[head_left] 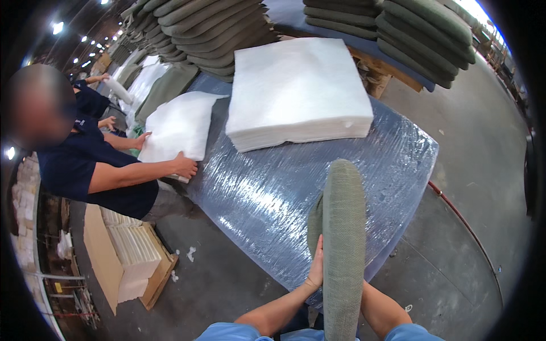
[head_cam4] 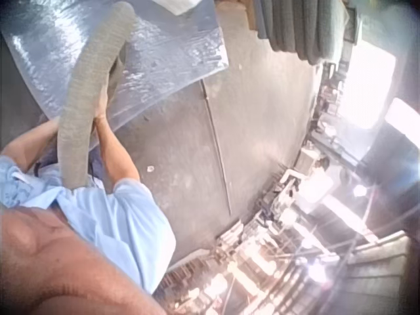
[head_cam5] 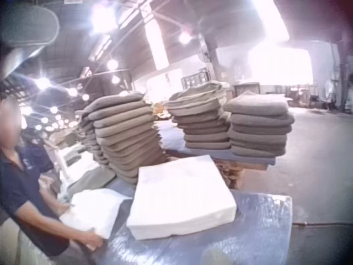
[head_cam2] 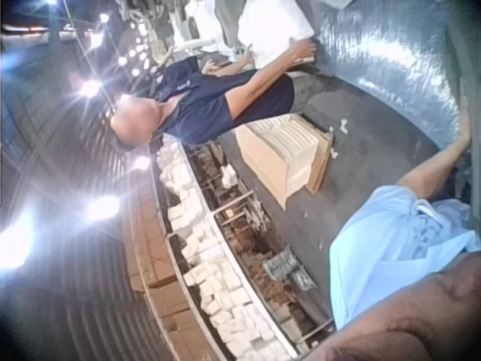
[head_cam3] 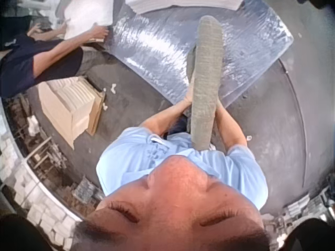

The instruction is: The person picks up a fabric cover and inserts a foam insert, then places the assembled cushion on a stack. They later pick up a cardboard piece and walk across the warehouse floor, then return to the table to place a foam piece and apply a thin white padding layer on top.

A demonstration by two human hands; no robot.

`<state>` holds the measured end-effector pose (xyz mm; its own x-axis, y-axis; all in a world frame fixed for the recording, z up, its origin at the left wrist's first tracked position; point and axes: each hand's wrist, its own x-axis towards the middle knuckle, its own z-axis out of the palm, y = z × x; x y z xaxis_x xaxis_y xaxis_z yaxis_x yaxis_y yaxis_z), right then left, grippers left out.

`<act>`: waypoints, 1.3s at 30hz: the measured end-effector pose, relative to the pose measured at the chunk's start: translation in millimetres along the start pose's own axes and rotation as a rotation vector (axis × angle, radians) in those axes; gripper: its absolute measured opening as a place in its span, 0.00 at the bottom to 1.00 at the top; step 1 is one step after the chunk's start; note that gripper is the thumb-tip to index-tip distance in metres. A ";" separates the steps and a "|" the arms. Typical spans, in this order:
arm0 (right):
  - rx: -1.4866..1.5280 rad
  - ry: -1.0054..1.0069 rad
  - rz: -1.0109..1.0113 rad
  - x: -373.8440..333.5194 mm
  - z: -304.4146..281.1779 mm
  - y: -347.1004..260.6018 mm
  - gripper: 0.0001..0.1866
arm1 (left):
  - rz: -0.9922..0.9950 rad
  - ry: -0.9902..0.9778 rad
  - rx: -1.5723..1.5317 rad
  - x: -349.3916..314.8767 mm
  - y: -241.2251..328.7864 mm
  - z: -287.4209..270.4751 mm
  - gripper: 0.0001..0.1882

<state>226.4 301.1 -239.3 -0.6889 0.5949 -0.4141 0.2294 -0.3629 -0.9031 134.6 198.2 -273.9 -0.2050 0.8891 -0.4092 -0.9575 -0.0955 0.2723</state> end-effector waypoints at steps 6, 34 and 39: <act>0.212 0.031 -0.143 17.0 -13.3 -105.3 0.49 | 0.199 0.033 1.104 -10.1 80.8 108.8 0.39; 0.351 -0.105 -0.029 86.3 -16.6 -45.7 0.36 | 0.478 0.164 1.558 79.6 56.3 34.7 0.39; 0.025 -0.022 -0.196 47.8 -20.2 -39.7 0.37 | 0.133 0.254 1.435 12.3 42.6 50.5 0.35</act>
<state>198.3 358.5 -225.5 -0.7338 0.6401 -0.2276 0.0725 -0.2593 -0.9631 101.5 227.6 -223.3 -0.4487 0.7941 -0.4101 0.0597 0.4844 0.8728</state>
